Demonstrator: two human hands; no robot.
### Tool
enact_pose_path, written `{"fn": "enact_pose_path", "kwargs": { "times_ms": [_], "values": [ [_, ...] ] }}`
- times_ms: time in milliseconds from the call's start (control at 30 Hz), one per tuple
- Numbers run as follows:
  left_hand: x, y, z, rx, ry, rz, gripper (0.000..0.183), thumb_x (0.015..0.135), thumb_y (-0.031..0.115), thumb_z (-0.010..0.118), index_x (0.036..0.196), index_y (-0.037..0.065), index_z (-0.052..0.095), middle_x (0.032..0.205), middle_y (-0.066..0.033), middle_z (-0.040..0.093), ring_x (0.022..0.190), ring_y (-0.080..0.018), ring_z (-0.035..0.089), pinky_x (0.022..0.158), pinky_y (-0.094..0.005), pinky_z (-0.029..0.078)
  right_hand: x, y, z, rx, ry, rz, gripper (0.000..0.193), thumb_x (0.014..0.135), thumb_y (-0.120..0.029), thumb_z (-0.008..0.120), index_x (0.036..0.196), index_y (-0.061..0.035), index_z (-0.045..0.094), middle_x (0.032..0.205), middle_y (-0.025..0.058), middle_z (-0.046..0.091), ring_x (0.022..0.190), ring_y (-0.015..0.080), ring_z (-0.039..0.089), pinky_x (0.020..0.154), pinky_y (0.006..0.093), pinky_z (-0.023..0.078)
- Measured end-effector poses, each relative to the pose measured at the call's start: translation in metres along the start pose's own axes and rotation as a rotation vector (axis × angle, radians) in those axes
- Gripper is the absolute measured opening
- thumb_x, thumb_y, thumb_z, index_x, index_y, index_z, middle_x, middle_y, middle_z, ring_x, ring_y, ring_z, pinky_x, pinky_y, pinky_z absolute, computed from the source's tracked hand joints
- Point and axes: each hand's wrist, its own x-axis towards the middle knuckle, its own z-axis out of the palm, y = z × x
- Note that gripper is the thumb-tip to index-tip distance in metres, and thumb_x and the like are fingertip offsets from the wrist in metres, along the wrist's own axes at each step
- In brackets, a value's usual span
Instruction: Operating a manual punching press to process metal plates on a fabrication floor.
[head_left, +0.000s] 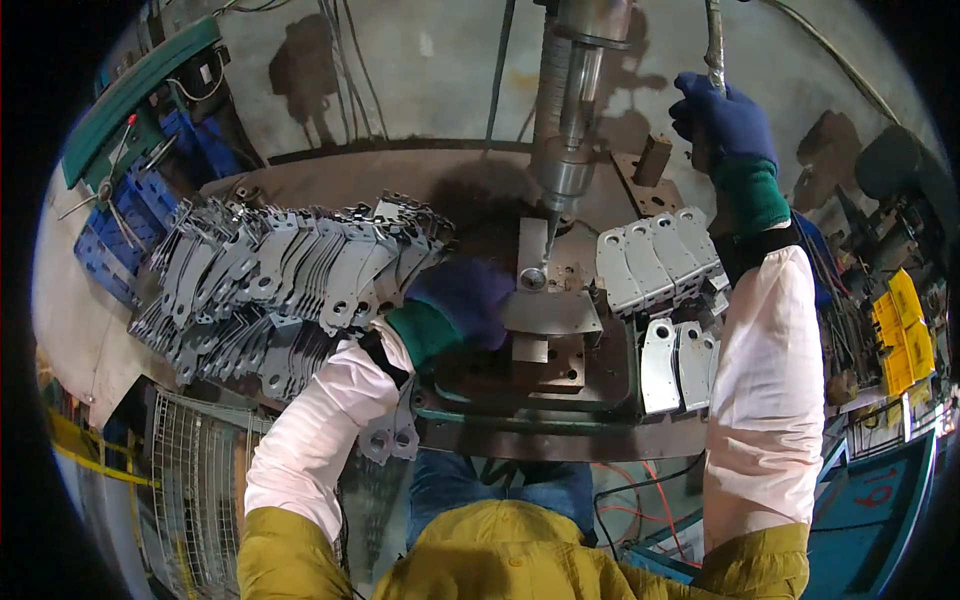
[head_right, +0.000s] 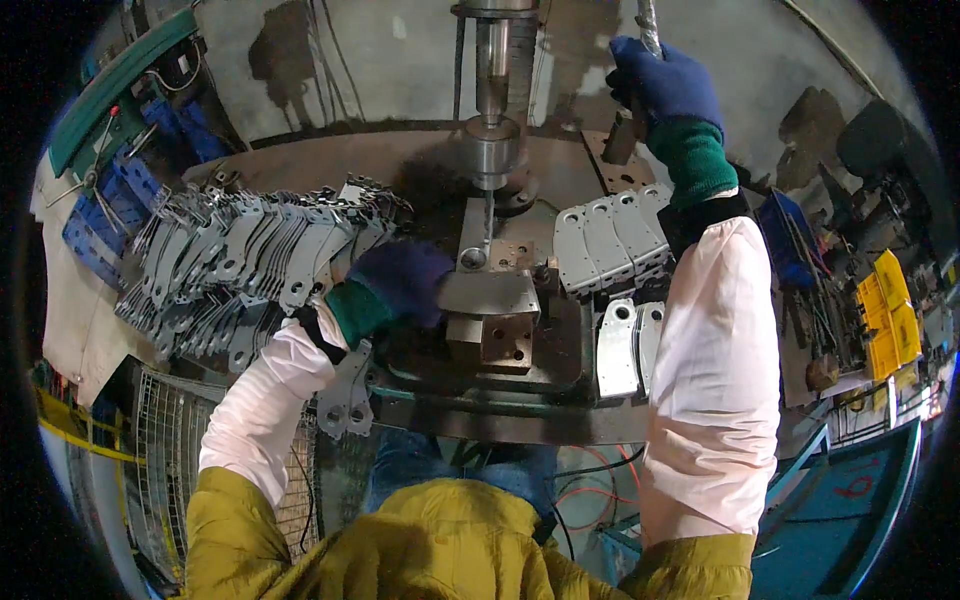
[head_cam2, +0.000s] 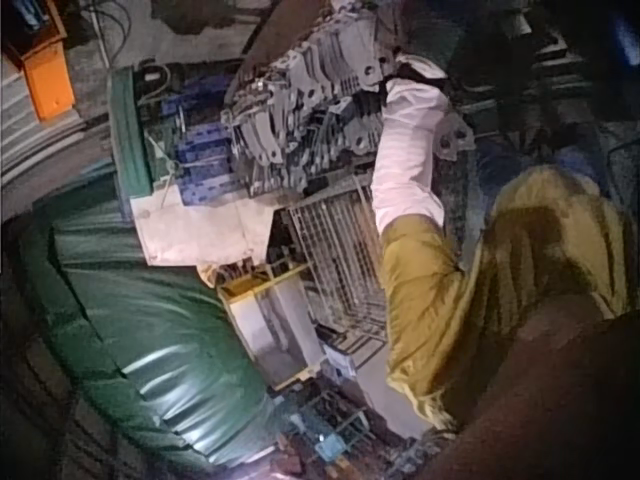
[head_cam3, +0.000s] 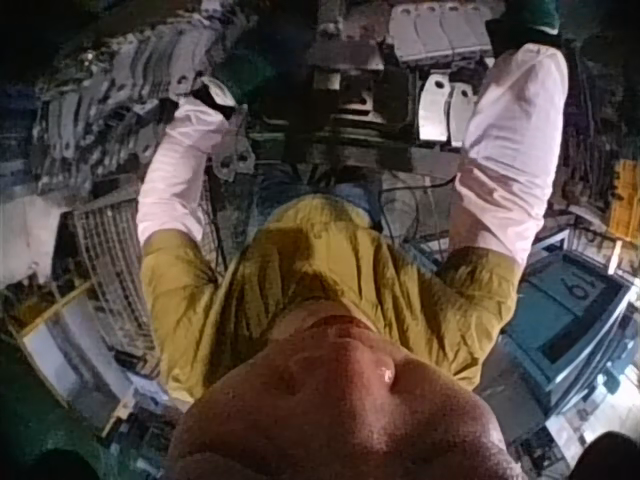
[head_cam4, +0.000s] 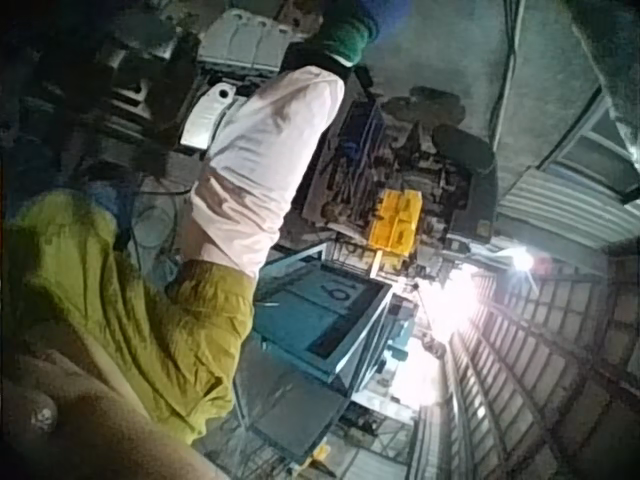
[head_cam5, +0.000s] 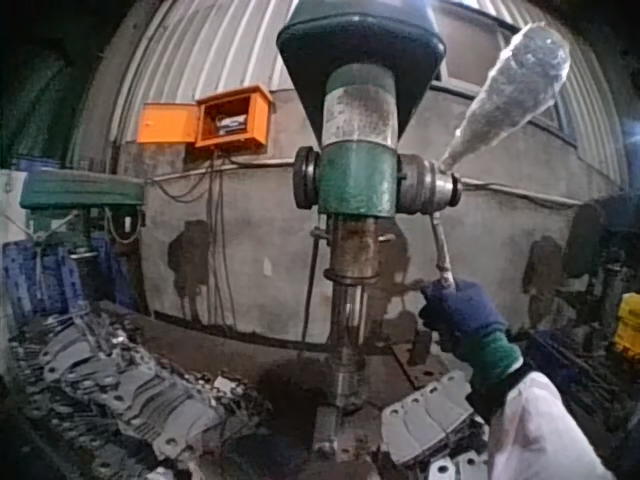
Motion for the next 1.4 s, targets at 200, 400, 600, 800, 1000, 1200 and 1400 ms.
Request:
{"fn": "enact_pose_path", "kwargs": {
  "times_ms": [200, 400, 600, 800, 1000, 1200, 1400],
  "values": [
    [-0.007, 0.012, -0.003, 0.112, 0.012, -0.136, 0.044, 0.062, 0.032, 0.075, 0.100, 0.012, 0.067, 0.097, -0.0148, 0.067, 0.094, -0.0376, 0.066, 0.081, -0.0493, 0.055, -0.004, -0.002, 0.002, 0.029, -0.042, -0.006, 0.042, 0.089, -0.037, 0.076, 0.102, 0.0012, 0.066, 0.081, 0.0066, 0.065, 0.072, 0.0157, 0.065, 0.070, 0.0299, 0.055],
    [-0.002, 0.007, 0.000, 0.097, 0.146, -0.112, 0.034, 0.065, 0.029, 0.070, 0.095, 0.012, 0.066, 0.097, -0.0149, 0.068, 0.092, -0.0374, 0.067, 0.078, -0.0507, 0.056, 0.003, 0.007, -0.003, 0.019, -0.034, -0.034, 0.041, 0.091, -0.037, 0.075, 0.101, 0.0017, 0.066, 0.081, 0.0065, 0.066, 0.071, 0.0159, 0.065, 0.069, 0.0302, 0.054],
    [0.005, -0.002, 0.008, 0.019, 0.258, -0.153, 0.034, 0.065, 0.030, 0.069, 0.095, 0.014, 0.068, 0.091, -0.0165, 0.068, 0.087, -0.0391, 0.067, 0.074, -0.0520, 0.055, 0.008, 0.009, -0.002, -0.024, -0.016, -0.040, 0.044, 0.091, -0.038, 0.073, 0.105, 0.0035, 0.067, 0.082, 0.0089, 0.068, 0.073, 0.0171, 0.068, 0.069, 0.0307, 0.055],
    [0.013, -0.013, 0.001, -0.026, 0.241, -0.183, 0.035, 0.062, 0.030, 0.072, 0.093, 0.013, 0.071, 0.100, -0.0169, 0.069, 0.096, -0.0397, 0.066, 0.082, -0.0510, 0.055, 0.003, 0.006, 0.001, 0.014, -0.009, -0.035, 0.045, 0.091, -0.039, 0.073, 0.105, 0.0037, 0.067, 0.083, 0.0094, 0.069, 0.074, 0.0168, 0.068, 0.070, 0.0305, 0.055],
    [0.008, -0.004, -0.002, -0.061, 0.235, -0.170, 0.034, 0.063, 0.028, 0.072, 0.093, 0.013, 0.070, 0.099, -0.0160, 0.069, 0.095, -0.0395, 0.066, 0.082, -0.0503, 0.054, 0.010, 0.012, -0.006, -0.012, -0.002, -0.032, 0.044, 0.091, -0.036, 0.074, 0.107, 0.0037, 0.067, 0.086, 0.0110, 0.070, 0.073, 0.0176, 0.068, 0.071, 0.0317, 0.056],
    [0.010, -0.002, -0.011, -0.002, 0.145, -0.245, 0.033, 0.066, 0.028, 0.071, 0.095, 0.013, 0.071, 0.103, -0.0157, 0.069, 0.098, -0.0382, 0.066, 0.083, -0.0491, 0.055, 0.010, 0.014, 0.003, 0.069, -0.001, -0.029, 0.045, 0.090, -0.035, 0.073, 0.109, 0.0048, 0.067, 0.088, 0.0122, 0.072, 0.075, 0.0187, 0.069, 0.073, 0.0318, 0.056],
    [0.012, -0.002, -0.009, 0.029, 0.125, -0.234, 0.033, 0.068, 0.028, 0.071, 0.097, 0.013, 0.071, 0.105, -0.0163, 0.068, 0.099, -0.0379, 0.066, 0.086, -0.0485, 0.055, 0.024, 0.023, 0.012, 0.025, 0.110, -0.100, 0.040, 0.090, -0.033, 0.071, 0.106, 0.0035, 0.070, 0.087, 0.0114, 0.072, 0.074, 0.0179, 0.068, 0.071, 0.0319, 0.054]
  ]
}}
